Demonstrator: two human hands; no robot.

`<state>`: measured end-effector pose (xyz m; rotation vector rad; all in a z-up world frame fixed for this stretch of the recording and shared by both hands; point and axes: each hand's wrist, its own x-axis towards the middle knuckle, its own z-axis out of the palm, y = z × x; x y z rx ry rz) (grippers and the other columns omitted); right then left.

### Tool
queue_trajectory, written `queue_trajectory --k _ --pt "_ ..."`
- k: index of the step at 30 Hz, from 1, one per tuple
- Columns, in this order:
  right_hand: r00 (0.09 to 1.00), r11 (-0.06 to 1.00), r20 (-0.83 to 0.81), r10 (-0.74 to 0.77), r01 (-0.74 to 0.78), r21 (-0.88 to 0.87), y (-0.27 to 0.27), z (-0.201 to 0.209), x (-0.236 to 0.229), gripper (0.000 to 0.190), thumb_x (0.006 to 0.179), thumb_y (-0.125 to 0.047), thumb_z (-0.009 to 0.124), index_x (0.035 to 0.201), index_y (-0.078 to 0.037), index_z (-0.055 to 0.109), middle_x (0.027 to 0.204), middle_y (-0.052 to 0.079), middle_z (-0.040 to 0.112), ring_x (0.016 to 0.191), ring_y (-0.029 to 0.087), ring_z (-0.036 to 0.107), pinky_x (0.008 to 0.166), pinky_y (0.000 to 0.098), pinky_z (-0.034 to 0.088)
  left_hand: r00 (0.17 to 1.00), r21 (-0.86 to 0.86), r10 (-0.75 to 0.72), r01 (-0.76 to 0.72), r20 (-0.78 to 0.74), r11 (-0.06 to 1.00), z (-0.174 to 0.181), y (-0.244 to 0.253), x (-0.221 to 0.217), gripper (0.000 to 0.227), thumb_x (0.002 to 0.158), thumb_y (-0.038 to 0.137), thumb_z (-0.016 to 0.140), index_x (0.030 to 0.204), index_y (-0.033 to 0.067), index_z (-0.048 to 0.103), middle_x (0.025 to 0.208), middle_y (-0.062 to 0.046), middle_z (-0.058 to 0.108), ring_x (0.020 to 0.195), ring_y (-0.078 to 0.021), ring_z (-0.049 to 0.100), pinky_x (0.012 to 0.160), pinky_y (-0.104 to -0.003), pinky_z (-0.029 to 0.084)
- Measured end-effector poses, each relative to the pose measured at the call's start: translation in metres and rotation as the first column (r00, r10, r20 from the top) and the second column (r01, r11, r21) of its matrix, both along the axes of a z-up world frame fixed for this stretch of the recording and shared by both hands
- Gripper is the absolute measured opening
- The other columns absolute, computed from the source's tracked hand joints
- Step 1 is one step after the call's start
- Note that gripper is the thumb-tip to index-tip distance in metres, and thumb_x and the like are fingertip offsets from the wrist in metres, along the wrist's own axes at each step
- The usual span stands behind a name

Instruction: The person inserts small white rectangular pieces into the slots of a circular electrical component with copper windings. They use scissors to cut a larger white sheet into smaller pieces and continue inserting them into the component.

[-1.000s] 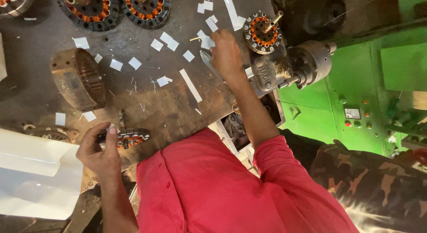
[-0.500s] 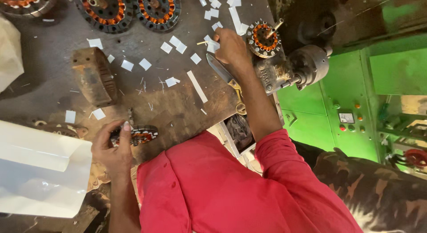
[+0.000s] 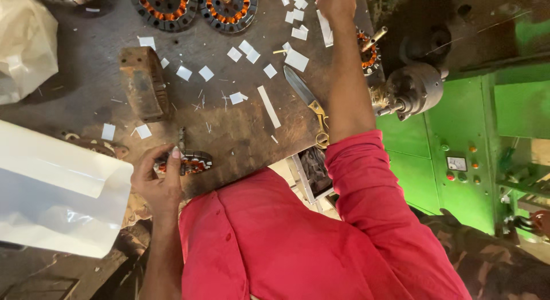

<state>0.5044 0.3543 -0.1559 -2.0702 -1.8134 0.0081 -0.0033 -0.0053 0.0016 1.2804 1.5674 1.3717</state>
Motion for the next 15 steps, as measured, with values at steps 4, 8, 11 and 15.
queue_trajectory --k 4,8,11,15 --pt "0.998 0.994 0.015 -0.054 0.056 -0.095 -0.004 0.011 -0.002 0.029 0.081 -0.027 0.082 0.095 -0.004 0.073 0.095 0.020 0.074 0.092 0.038 0.070 0.079 0.0480 0.056 1.000 -0.021 0.021 -0.020 0.021 1.000 -0.001 -0.005 -0.004 0.015 0.099 0.002 0.075 0.112 -0.0047 0.072 0.106 -0.011 0.072 0.097 -0.0156 0.066 0.088 -0.027 0.052" --pt "0.992 0.983 0.072 -0.100 0.088 0.159 -0.026 0.033 -0.037 0.040 0.073 -0.027 0.092 0.093 0.001 0.071 0.097 0.025 0.071 0.085 0.043 0.069 0.074 0.0534 0.055 1.000 0.002 0.011 -0.011 -0.016 1.000 0.000 -0.004 -0.004 0.015 0.100 0.002 0.075 0.113 -0.0047 0.072 0.107 -0.011 0.072 0.099 -0.0161 0.066 0.090 -0.028 0.052" --pt "0.982 0.993 -0.150 0.114 -0.110 0.034 -0.056 0.041 -0.075 0.019 0.076 -0.014 0.087 0.090 -0.014 0.076 0.098 0.008 0.079 0.094 0.027 0.076 0.081 0.0430 0.058 0.999 -0.036 0.023 -0.022 0.024 0.999 -0.002 -0.003 -0.004 0.014 0.100 0.003 0.075 0.112 -0.0039 0.072 0.105 -0.010 0.072 0.098 -0.0150 0.067 0.087 -0.027 0.053" --pt "0.980 0.997 -0.189 0.057 -0.065 -0.035 -0.065 0.062 -0.095 0.027 0.075 -0.010 0.089 0.095 -0.012 0.071 0.094 0.009 0.077 0.090 0.030 0.075 0.077 0.0431 0.057 0.998 -0.029 0.011 -0.010 0.055 1.000 -0.002 0.000 -0.005 0.016 0.101 0.002 0.074 0.114 -0.0049 0.071 0.105 -0.010 0.071 0.095 -0.0139 0.065 0.086 -0.026 0.053"
